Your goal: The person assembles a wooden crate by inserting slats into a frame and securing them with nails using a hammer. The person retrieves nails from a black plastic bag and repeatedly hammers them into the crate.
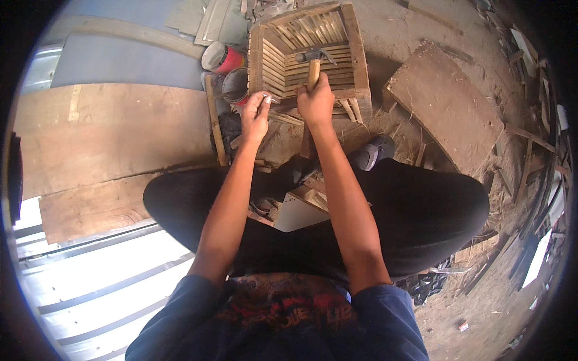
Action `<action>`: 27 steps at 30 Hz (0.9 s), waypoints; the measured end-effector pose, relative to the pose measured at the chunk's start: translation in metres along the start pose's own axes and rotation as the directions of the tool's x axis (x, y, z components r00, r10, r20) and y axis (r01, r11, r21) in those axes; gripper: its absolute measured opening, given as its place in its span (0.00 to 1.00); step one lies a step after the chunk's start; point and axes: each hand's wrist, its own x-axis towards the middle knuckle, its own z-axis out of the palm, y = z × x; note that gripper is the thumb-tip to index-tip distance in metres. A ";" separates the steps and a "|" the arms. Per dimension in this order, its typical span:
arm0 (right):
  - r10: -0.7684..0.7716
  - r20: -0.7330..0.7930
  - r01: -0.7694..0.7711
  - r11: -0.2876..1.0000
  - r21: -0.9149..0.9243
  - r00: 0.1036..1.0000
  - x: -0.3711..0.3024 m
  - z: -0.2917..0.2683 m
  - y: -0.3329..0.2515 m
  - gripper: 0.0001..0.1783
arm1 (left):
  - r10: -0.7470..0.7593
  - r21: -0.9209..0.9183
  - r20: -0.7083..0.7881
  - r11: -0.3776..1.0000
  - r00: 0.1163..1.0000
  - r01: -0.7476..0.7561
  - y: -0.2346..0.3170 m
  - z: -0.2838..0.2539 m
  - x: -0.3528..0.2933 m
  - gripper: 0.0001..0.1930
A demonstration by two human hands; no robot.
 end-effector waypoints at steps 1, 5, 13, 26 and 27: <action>0.008 -0.002 -0.008 1.000 0.016 1.000 0.000 0.003 0.003 0.14 | 0.025 0.030 -0.034 0.999 0.999 -0.024 0.000 0.002 -0.005 0.08; -0.026 -0.032 0.025 0.998 -0.050 0.999 0.006 0.002 0.023 0.16 | 0.016 0.040 -0.053 0.999 0.998 -0.014 -0.006 0.006 -0.011 0.08; 0.021 0.087 -0.024 0.999 0.035 0.996 0.004 0.000 0.004 0.12 | 0.055 0.090 -0.042 0.995 0.998 -0.051 0.008 0.003 -0.003 0.06; 0.115 0.157 -0.120 0.992 0.027 0.981 -0.001 -0.008 -0.016 0.11 | 0.144 0.041 0.007 0.989 0.989 -0.145 0.006 -0.007 -0.003 0.08; 0.119 0.157 -0.113 0.993 -0.044 0.980 -0.004 -0.006 -0.023 0.11 | 0.184 0.049 -0.003 0.982 0.983 -0.184 0.000 -0.007 -0.004 0.08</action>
